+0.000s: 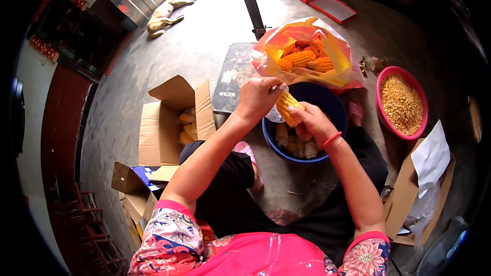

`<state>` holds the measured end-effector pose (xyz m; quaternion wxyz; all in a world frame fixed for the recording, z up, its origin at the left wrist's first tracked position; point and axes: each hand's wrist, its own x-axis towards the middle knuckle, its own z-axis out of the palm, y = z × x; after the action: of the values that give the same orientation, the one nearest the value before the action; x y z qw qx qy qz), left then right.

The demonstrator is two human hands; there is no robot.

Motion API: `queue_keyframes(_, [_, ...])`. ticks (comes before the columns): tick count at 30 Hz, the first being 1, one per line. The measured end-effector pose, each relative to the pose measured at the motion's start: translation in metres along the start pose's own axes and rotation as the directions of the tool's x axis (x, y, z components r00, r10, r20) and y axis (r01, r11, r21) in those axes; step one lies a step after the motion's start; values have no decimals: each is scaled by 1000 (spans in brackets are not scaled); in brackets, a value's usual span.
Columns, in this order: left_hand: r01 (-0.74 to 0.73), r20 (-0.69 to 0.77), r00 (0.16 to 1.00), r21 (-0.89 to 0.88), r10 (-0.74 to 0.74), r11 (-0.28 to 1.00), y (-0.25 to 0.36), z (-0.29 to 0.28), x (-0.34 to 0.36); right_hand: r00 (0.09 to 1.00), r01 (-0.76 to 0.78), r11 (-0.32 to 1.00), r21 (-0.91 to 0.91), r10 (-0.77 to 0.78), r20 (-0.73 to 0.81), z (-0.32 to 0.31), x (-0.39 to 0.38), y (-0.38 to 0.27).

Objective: The person picks up corn cobs from a blue bucket and places them into individual clear plastic bags by hand.

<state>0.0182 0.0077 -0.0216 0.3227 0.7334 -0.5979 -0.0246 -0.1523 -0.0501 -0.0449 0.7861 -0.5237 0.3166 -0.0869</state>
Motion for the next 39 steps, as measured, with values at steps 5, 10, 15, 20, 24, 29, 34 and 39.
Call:
queue_keyframes(5, [-182,-37,983,-40,181,982,16,2,-7,994,106,994,40,-106,-3,7,6,10])
queue_keyframes(10, [-424,-55,906,-140,421,895,42,-22,-12,942,336,879,337,-315,-118,9,10,10])
queue_keyframes(15, [-467,-313,857,-135,410,874,33,-50,-8,916,396,842,365,-389,-98,2,3,-2])
queue_keyframes(20, [149,51,969,-898,-240,414,10,-36,6,909,400,854,333,-416,-23,-3,0,-4])
queue_keyframes(24, [203,171,977,-929,-127,310,3,-18,6,910,396,885,244,-414,23,4,0,-5])
queue_keyframes(29, [250,237,968,-945,-82,212,20,-8,-4,889,450,834,319,-453,-69,8,5,1])
queue_keyframes(34, [369,367,929,-905,-47,212,22,-1,-6,829,559,796,230,-538,-155,8,7,1])
queue_keyframes(39, [426,426,904,-895,-23,133,19,1,-7,809,587,764,269,-560,-175,8,5,-2])
